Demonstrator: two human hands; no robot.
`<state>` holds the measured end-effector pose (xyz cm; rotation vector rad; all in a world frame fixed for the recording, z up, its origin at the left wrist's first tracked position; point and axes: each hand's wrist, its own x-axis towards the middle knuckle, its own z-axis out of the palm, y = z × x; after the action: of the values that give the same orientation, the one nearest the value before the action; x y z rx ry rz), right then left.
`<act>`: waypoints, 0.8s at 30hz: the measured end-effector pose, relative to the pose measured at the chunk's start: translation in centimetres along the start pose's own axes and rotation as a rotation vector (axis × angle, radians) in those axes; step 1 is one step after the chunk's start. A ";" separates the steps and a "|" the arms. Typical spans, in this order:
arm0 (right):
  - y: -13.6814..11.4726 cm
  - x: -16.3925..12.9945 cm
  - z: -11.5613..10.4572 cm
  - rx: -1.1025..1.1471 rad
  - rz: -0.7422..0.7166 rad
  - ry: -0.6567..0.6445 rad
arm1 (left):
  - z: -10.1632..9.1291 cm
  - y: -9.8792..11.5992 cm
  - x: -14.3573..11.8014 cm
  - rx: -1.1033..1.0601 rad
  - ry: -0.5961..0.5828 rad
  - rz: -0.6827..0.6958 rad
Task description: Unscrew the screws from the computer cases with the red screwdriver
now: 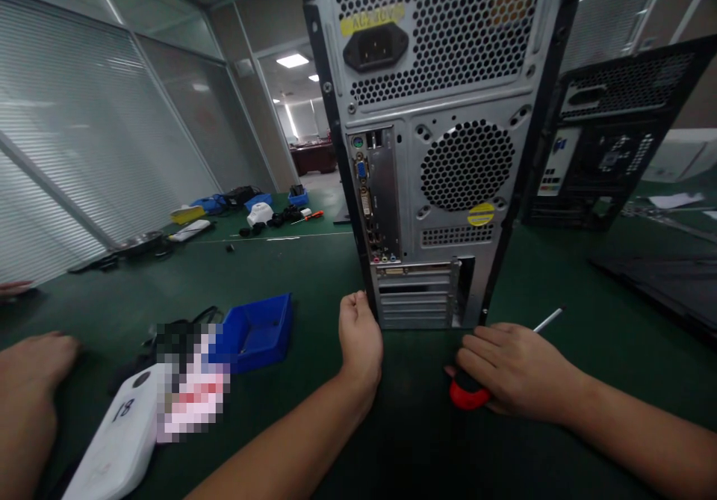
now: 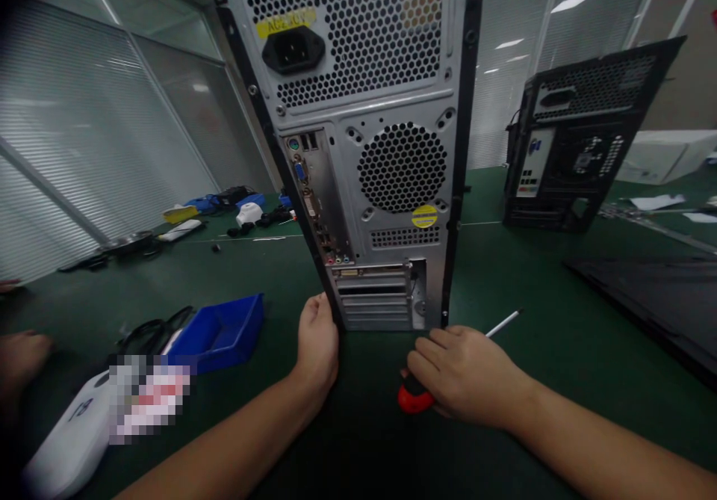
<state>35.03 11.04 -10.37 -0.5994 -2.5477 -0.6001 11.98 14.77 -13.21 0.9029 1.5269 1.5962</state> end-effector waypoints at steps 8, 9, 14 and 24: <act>-0.5 0.6 0.0 0.039 -0.001 0.007 | -0.5 0.5 0.0 -0.030 -0.033 -0.005; -0.6 0.7 0.0 0.043 0.001 0.005 | -0.6 0.5 0.0 -0.037 -0.041 -0.007; -0.9 0.9 0.2 0.034 -0.008 0.010 | -0.7 0.5 -0.2 -0.071 -0.050 -0.024; -2.4 0.8 -1.2 0.031 -0.149 0.161 | -2.7 3.8 1.7 -0.100 -0.189 -0.125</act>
<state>33.60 8.73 -9.71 -0.3380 -2.4584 -0.6321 8.66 14.86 -9.49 0.8598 1.3337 1.4416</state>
